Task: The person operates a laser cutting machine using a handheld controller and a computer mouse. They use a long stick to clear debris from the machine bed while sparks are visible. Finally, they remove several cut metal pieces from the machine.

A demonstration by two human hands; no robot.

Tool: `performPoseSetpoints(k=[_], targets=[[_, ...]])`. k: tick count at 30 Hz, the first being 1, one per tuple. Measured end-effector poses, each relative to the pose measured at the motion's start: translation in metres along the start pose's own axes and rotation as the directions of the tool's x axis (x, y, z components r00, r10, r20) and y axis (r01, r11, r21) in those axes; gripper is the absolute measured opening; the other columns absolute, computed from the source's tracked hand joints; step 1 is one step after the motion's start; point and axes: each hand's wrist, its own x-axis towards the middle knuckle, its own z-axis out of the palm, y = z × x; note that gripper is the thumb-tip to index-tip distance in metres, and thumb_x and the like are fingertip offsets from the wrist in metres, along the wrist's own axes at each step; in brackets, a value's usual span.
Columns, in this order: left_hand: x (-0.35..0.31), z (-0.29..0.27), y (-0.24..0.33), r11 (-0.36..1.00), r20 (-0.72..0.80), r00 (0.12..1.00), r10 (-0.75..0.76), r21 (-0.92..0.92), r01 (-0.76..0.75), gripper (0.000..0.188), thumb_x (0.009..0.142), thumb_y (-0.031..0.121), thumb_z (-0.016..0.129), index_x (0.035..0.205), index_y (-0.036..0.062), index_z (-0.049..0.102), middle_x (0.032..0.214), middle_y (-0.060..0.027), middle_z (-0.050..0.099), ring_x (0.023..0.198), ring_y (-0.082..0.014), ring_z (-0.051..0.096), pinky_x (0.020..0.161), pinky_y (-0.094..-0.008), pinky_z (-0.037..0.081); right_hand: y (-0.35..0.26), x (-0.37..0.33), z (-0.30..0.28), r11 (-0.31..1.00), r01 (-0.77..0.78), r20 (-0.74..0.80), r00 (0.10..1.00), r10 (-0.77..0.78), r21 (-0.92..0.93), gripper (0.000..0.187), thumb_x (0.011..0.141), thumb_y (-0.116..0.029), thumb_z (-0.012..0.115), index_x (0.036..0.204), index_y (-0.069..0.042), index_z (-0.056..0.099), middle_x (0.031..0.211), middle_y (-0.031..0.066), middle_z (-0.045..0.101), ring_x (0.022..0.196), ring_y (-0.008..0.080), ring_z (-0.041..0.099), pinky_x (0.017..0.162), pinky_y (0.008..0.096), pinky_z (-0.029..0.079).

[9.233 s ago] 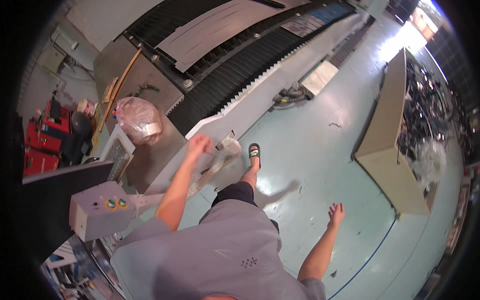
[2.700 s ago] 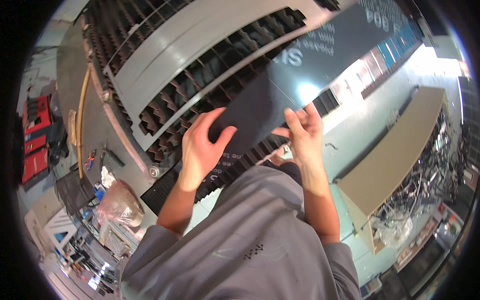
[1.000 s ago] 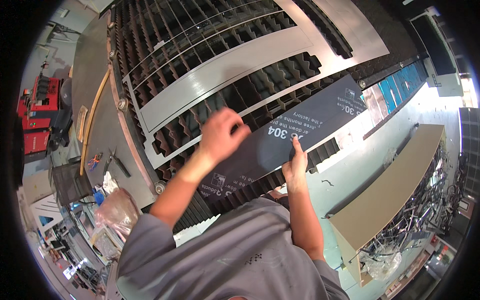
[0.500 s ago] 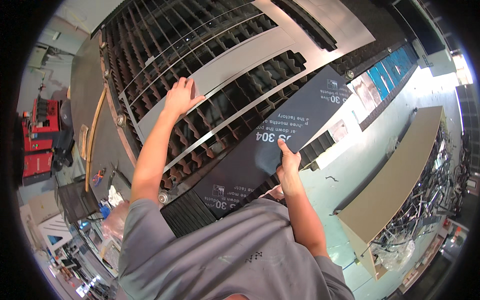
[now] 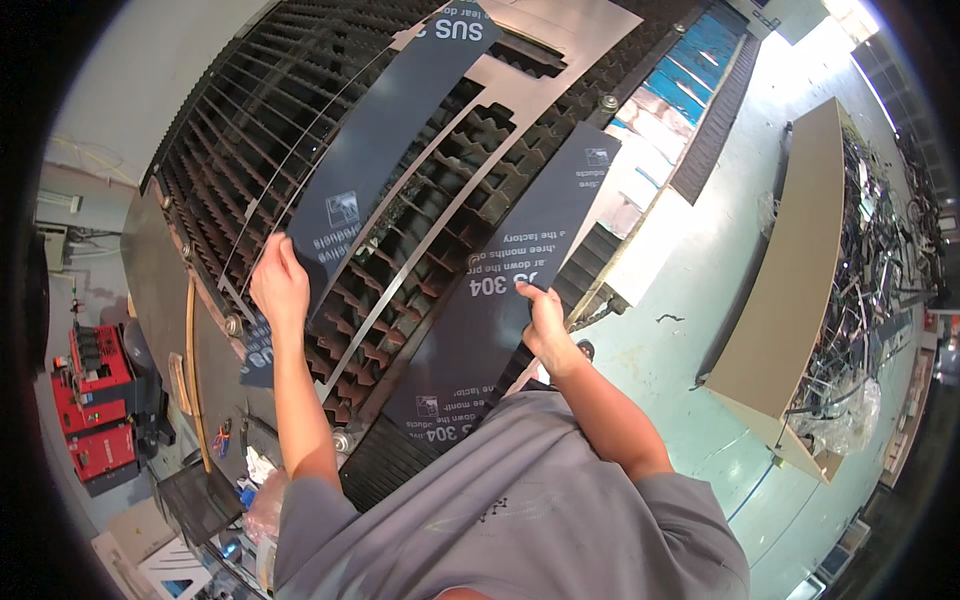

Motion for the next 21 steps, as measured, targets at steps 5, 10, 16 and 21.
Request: performPoseSetpoints(k=[5,10,16,21], targets=[[-0.071,0.008,0.063,0.949,0.246,0.968,-0.037,-0.296,0.112,0.028,0.104,0.025,0.057,0.114,0.0015,0.067,0.091,-0.0235,0.071,0.085,-0.0437,0.07,0.073,-0.0456,0.054,-0.009,-0.012,0.004,0.975,-0.098,0.153,0.986,0.068,0.199,0.042,0.1,-0.043,0.06,0.124,-0.01,0.064,0.119,0.0095,0.07,0.109,0.0293,0.067,0.1,0.052,0.052],[-0.134,0.043,0.11,0.908,0.513,0.828,0.225,-0.42,0.014,0.052,0.098,0.038,0.066,0.137,0.0044,0.063,0.14,-0.0219,0.058,0.127,-0.0405,0.056,0.108,-0.0465,0.045,-0.022,-0.01,0.0,0.991,-0.006,0.148,0.989,-0.014,0.137,0.041,0.098,-0.042,0.07,0.124,-0.01,0.064,0.119,0.0084,0.07,0.109,0.0261,0.066,0.096,0.0491,0.054],[-0.13,0.072,0.146,0.91,0.638,0.763,0.107,-0.371,0.183,0.065,0.098,0.042,0.066,0.148,0.0045,0.05,0.14,-0.0223,0.06,0.127,-0.0424,0.059,0.105,-0.0477,0.048,-0.027,0.01,-0.016,0.993,-0.036,0.105,0.994,0.024,0.113,0.027,0.093,-0.021,0.077,0.114,-0.009,0.066,0.105,0.0072,0.072,0.094,0.0252,0.07,0.084,0.0461,0.059],[-0.113,0.084,0.195,0.932,0.596,0.798,0.088,-0.331,0.144,0.068,0.095,0.046,0.068,0.149,0.0113,0.045,0.134,-0.021,0.064,0.118,-0.0429,0.064,0.094,-0.0517,0.052,-0.035,0.002,-0.004,0.983,-0.124,0.301,0.951,0.078,0.138,0.039,0.09,-0.028,0.081,0.12,-0.009,0.064,0.114,0.0058,0.07,0.105,0.0227,0.067,0.091,0.0433,0.056]])
